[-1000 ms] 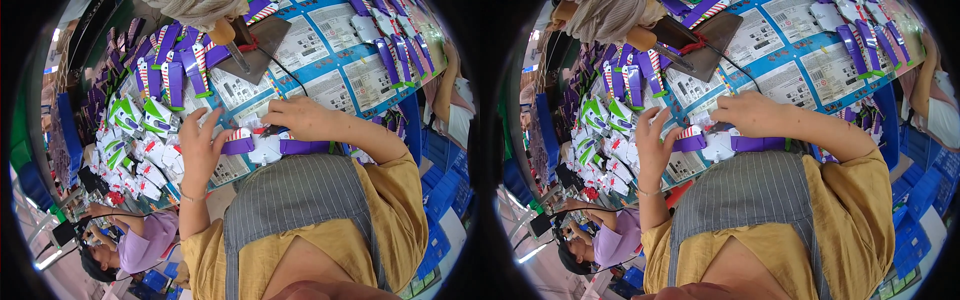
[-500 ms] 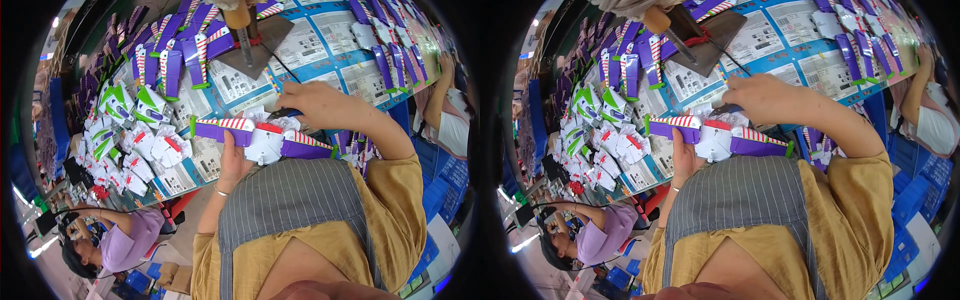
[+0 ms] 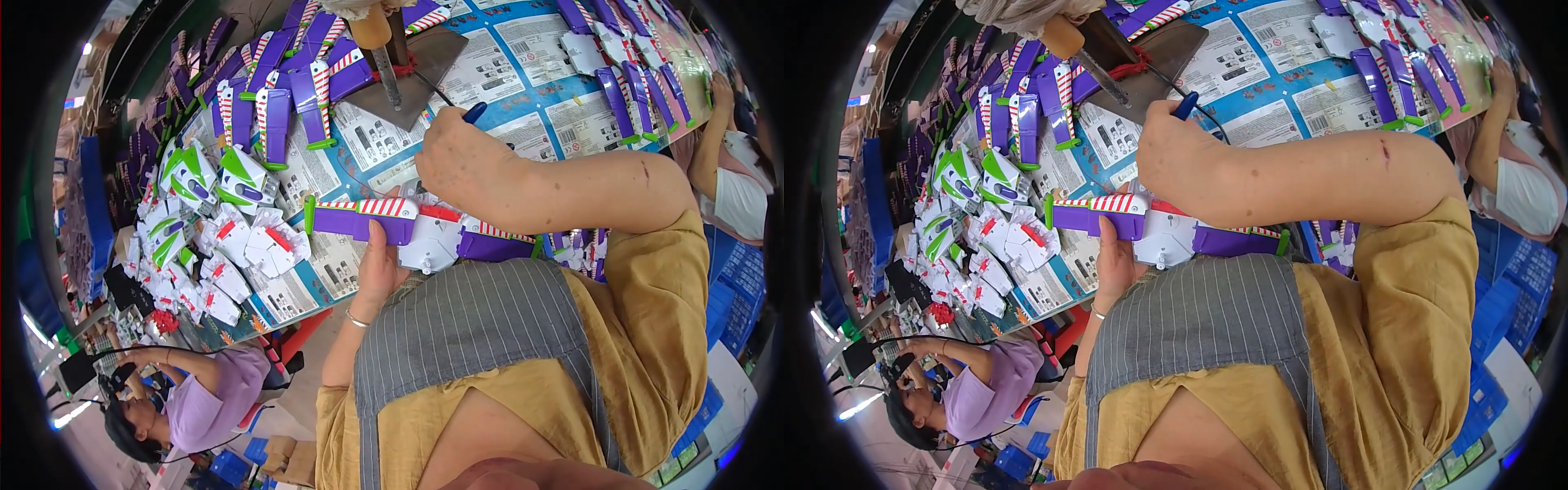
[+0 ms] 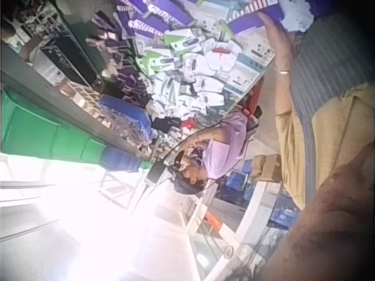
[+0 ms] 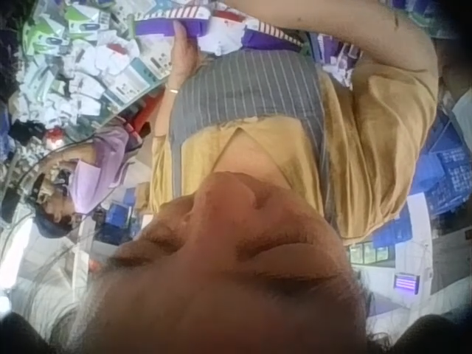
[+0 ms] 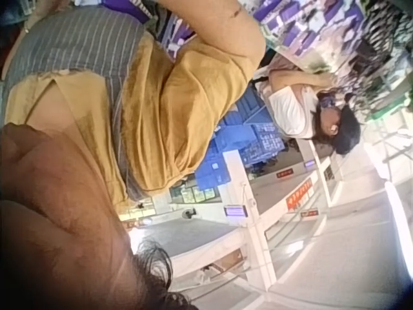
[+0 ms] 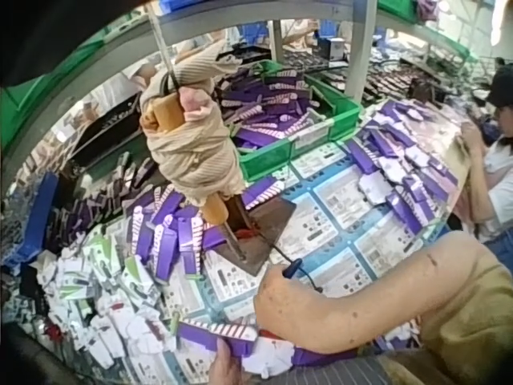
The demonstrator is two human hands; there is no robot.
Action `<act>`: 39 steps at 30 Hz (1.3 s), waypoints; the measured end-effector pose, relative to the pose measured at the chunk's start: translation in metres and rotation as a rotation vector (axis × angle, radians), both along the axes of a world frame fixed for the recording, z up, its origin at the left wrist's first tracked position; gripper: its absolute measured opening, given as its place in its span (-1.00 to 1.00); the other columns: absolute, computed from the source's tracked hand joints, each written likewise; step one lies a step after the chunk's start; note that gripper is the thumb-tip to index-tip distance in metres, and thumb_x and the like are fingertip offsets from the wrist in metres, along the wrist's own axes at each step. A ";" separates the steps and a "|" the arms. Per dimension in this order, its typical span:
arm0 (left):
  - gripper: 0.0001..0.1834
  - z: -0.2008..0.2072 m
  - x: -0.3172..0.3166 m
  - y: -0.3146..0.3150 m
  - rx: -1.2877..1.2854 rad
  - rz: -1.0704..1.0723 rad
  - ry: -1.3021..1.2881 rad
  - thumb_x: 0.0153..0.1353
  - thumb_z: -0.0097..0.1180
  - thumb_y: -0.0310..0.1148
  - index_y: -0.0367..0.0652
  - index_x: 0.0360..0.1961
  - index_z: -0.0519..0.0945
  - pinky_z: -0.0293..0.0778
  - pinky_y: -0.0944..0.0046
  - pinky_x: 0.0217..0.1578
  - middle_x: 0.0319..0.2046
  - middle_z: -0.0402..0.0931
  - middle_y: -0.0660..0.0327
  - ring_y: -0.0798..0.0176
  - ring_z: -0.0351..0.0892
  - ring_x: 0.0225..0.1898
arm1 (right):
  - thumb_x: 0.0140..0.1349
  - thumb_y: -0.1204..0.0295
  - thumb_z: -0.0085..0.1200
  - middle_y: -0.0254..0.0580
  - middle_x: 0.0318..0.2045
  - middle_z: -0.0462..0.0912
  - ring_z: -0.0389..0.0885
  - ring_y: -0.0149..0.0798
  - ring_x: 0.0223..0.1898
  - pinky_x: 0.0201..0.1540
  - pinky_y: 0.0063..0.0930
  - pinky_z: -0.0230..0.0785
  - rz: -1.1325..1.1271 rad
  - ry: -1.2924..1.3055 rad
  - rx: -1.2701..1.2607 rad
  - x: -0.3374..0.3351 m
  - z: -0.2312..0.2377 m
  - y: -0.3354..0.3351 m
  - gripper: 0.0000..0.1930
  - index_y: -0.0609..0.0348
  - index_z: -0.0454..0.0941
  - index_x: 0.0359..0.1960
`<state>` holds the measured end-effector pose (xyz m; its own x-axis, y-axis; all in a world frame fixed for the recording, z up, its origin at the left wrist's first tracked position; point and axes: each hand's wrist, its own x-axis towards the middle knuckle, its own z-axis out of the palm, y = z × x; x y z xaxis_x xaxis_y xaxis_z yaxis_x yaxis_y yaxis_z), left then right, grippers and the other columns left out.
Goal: The person assembles toy wings by picking up plastic wings and base plates, attaching the wings onto the base plates, and securing the parts with pliers.
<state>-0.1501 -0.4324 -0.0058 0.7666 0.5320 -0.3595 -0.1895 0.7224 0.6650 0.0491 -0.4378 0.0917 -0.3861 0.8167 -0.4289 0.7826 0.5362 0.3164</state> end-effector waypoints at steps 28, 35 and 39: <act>-0.33 -0.012 0.003 -0.003 -0.255 0.104 -0.079 0.28 -0.32 0.18 -0.16 0.16 0.25 0.25 -0.06 0.14 0.09 0.35 0.07 0.03 0.34 0.14 | 0.14 0.31 0.04 -0.04 -0.54 0.56 0.56 0.03 -0.39 -0.35 -0.12 0.35 -0.189 0.679 -0.592 0.048 -0.026 0.025 -0.82 0.17 0.49 -0.44; -0.34 -0.010 0.007 -0.002 -0.242 0.115 -0.036 0.29 -0.32 0.17 -0.17 0.16 0.24 0.26 -0.06 0.14 0.09 0.35 0.07 0.02 0.35 0.13 | 0.01 0.41 0.05 -0.08 -0.54 0.58 0.59 -0.05 -0.40 -0.33 -0.19 0.39 -0.105 0.681 -0.384 0.044 -0.042 0.013 -0.89 0.17 0.53 -0.45; -0.30 -0.013 0.003 -0.001 -0.250 0.073 -0.026 0.30 -0.36 0.15 -0.23 0.21 0.16 0.26 -0.06 0.15 0.14 0.27 0.04 0.03 0.31 0.17 | -0.03 0.46 0.04 -0.16 -0.58 0.59 0.61 -0.14 -0.42 -0.33 -0.25 0.38 -0.026 0.531 -0.119 0.042 -0.046 0.004 -0.91 0.18 0.53 -0.48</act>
